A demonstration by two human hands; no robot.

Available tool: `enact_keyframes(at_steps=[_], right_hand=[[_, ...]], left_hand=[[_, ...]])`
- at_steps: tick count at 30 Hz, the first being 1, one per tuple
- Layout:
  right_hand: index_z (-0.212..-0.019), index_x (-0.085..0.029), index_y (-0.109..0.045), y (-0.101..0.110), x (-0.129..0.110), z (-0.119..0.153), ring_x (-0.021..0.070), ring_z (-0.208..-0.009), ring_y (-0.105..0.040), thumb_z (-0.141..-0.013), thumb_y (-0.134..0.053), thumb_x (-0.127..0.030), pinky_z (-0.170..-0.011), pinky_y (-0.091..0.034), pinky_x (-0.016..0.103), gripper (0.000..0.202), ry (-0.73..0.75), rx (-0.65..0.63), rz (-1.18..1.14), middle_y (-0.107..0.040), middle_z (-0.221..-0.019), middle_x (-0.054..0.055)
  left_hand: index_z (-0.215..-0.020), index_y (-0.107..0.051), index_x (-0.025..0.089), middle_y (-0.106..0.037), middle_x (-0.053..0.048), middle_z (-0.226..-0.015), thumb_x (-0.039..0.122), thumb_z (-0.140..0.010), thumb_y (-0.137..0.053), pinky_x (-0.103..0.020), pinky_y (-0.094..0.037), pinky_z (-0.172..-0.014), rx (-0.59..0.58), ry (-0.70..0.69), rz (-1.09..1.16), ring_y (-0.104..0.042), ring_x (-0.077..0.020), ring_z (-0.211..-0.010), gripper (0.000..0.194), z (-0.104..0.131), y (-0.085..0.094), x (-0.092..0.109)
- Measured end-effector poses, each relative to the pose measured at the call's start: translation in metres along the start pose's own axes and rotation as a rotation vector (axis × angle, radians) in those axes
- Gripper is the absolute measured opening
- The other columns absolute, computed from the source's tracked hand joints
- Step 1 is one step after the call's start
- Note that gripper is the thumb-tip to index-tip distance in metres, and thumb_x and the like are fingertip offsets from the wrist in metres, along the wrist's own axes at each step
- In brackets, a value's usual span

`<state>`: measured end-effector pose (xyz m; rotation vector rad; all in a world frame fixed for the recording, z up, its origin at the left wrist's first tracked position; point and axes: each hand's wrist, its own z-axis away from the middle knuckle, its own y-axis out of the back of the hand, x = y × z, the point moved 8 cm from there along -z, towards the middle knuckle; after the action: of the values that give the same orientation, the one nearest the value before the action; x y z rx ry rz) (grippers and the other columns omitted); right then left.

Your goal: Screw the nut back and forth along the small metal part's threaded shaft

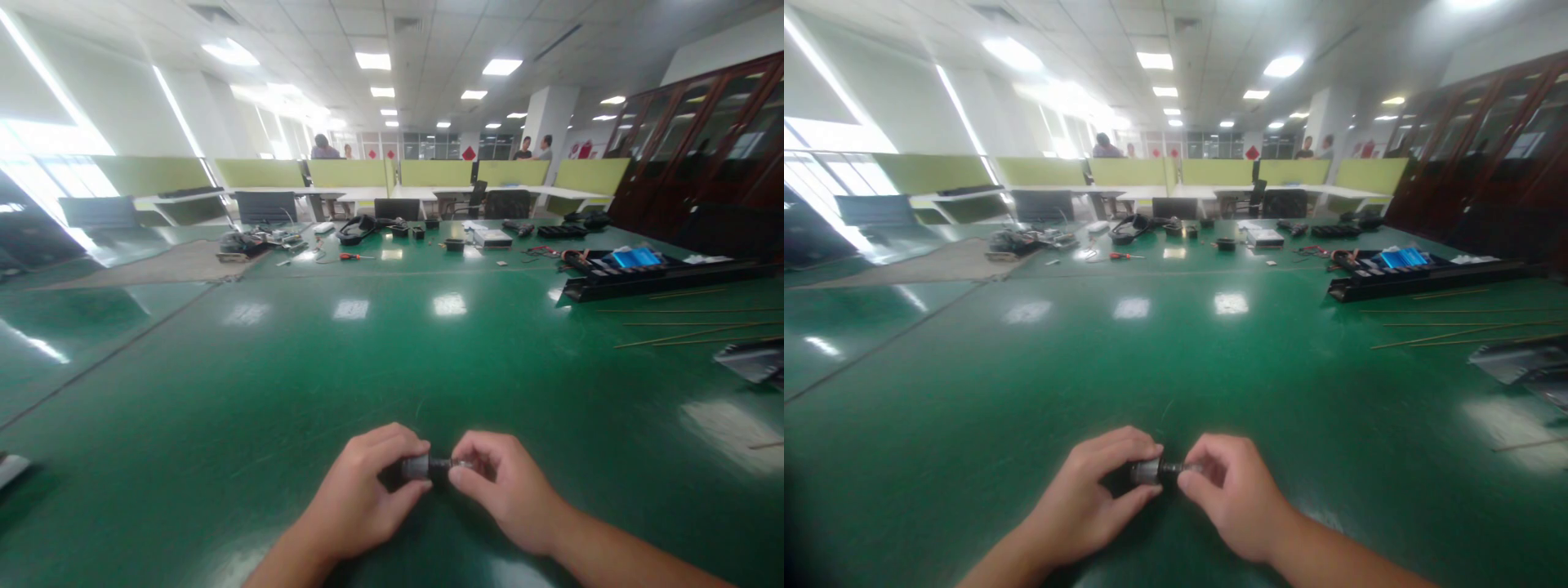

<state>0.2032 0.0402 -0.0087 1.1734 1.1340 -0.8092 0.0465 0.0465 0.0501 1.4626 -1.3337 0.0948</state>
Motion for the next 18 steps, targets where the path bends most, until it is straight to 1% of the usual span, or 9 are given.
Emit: enact_keyframes(at_steps=[6,18], right_hand=[[-0.077,-0.017,-0.064,-0.0004,-0.0004,0.0,0.0122,-0.059,-0.046,-0.083,-0.065,-0.028,-0.058,-0.035,0.024,0.013,-0.002,0.0,0.006,-0.053,-0.063,-0.003],[-0.076,-0.016,-0.064,0.0007,-0.0024,0.0002,0.0124,-0.061,-0.048,-0.084,-0.065,-0.028,-0.059,-0.036,0.024,0.013,0.015,0.014,0.029,-0.054,-0.064,-0.003]], left_hand=[[-0.102,-0.071,0.018,-0.071,-0.007,-0.093,0.014,-0.08,-0.068,-0.029,-0.053,-0.076,0.001,-0.003,-0.003,-0.067,-0.019,-0.084,0.022,-0.001,0.0015,0.0017],[-0.101,-0.07,0.02,-0.071,-0.006,-0.093,0.013,-0.08,-0.068,-0.029,-0.053,-0.076,0.002,-0.003,0.005,-0.067,-0.0186,-0.084,0.023,-0.0002,0.0014,0.0008]])
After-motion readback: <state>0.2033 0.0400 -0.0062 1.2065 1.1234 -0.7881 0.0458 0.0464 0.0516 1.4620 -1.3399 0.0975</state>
